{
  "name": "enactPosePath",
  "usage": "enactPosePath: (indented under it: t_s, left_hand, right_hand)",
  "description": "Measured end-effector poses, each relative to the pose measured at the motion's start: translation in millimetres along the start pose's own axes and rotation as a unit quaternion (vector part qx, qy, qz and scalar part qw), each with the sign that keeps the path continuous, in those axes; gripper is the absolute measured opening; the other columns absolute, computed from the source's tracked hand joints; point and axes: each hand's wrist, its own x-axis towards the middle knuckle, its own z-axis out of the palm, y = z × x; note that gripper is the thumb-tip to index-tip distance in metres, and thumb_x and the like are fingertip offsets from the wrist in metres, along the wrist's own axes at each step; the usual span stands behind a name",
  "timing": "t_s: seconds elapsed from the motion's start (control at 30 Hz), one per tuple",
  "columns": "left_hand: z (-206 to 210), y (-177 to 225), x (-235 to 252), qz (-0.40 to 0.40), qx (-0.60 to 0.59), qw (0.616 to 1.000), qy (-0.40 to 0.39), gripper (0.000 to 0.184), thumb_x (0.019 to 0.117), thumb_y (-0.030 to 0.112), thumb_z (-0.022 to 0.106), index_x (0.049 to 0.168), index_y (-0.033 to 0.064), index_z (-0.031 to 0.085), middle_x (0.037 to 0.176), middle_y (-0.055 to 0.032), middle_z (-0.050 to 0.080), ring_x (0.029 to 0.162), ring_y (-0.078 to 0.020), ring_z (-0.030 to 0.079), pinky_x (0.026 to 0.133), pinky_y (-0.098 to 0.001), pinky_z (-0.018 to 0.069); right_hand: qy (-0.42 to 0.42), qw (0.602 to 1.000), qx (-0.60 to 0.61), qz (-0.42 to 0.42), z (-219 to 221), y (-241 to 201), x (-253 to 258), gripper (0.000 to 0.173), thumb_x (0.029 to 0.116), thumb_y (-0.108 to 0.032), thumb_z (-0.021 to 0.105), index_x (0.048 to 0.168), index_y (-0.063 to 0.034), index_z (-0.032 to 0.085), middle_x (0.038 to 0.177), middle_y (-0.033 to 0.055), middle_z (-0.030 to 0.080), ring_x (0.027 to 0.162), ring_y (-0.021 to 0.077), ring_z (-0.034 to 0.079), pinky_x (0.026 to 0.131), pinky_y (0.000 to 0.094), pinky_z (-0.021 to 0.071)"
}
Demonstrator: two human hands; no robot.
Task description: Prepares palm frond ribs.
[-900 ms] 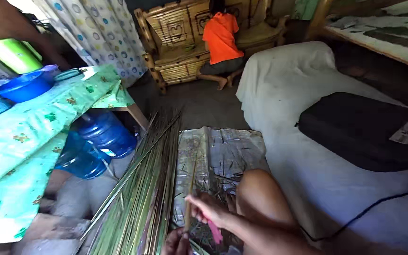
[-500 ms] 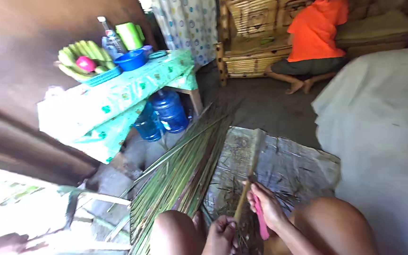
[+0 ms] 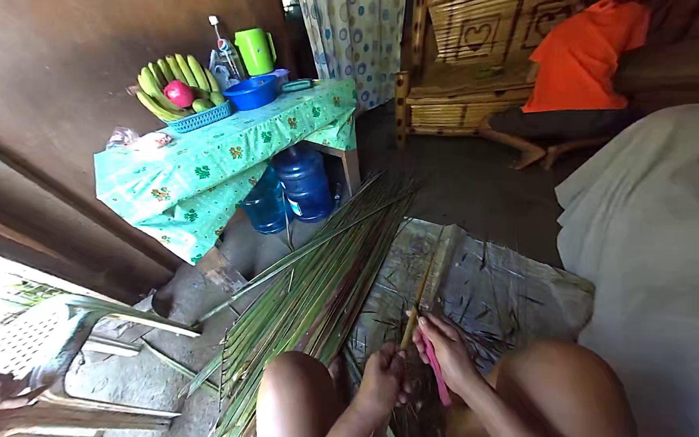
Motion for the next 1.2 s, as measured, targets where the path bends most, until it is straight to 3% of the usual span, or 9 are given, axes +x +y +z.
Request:
enactPosePath:
  t_s: [0.3, 0.53, 0.73, 0.97, 1.2]
  left_hand:
    - [-3, -1, -3, -0.028, -0.119, 0.992, -0.021, 0.03, 0.1125, 0.016, 0.033, 0.118, 0.0016, 0.059, 0.057, 0.0048, 0.051, 0.044, -0.0014, 0.046, 0.043, -0.0158, 0.0401]
    - [-7, -3, -4, -0.036, -0.149, 0.988, -0.03, 0.031, 0.1125, 0.015, 0.032, 0.116, 0.0021, 0.06, 0.056, 0.0061, 0.046, 0.043, -0.0006, 0.042, 0.042, -0.0151, 0.037]
    - [-7, -3, -8, -0.034, -0.151, 0.987, -0.032, 0.031, 0.1122, 0.014, 0.033, 0.117, 0.0011, 0.061, 0.055, 0.0059, 0.046, 0.042, -0.0004, 0.041, 0.041, -0.0148, 0.0365]
    - [-7, -4, -7, -0.042, -0.128, 0.99, -0.039, 0.031, 0.1121, 0.015, 0.033, 0.121, 0.0017, 0.06, 0.057, 0.0055, 0.047, 0.043, -0.0011, 0.043, 0.042, -0.0156, 0.0373]
    - [-7, -7, -6, -0.04, -0.131, 0.99, -0.041, 0.029, 0.1116, 0.014, 0.035, 0.119, 0.0016, 0.061, 0.056, 0.0056, 0.047, 0.043, -0.0006, 0.042, 0.041, -0.0148, 0.0368]
  right_hand:
    - [0.009, 0.989, -0.116, -0.091, -7, 14, 7, 0.031, 0.1058, -0.012, 0.044, 0.126, 0.0009, 0.065, 0.076, -0.0035, 0.06, 0.059, 0.001, 0.052, 0.053, 0.0154, 0.0437]
    - [0.027, 0.971, -0.2, -0.132, -8, 18, 10, 0.034, 0.1054, -0.014, 0.046, 0.128, 0.0029, 0.065, 0.09, 0.0027, 0.064, 0.071, 0.0014, 0.055, 0.064, 0.017, 0.0455]
    - [0.025, 0.982, -0.157, -0.104, -16, 12, 19, 0.037, 0.1063, -0.014, 0.043, 0.134, 0.0011, 0.061, 0.08, -0.0026, 0.058, 0.062, 0.0009, 0.052, 0.057, 0.0153, 0.0429]
    - [0.036, 0.999, -0.015, -0.033, -17, 8, 20, 0.035, 0.1071, -0.011, 0.044, 0.136, 0.0001, 0.06, 0.075, -0.0007, 0.057, 0.056, 0.0059, 0.052, 0.051, 0.0187, 0.0449]
    - [0.065, 0.997, 0.032, -0.007, -19, 9, 24, 0.034, 0.1066, -0.008, 0.047, 0.137, -0.0003, 0.059, 0.076, 0.0012, 0.057, 0.057, 0.0071, 0.052, 0.049, 0.0188, 0.0441]
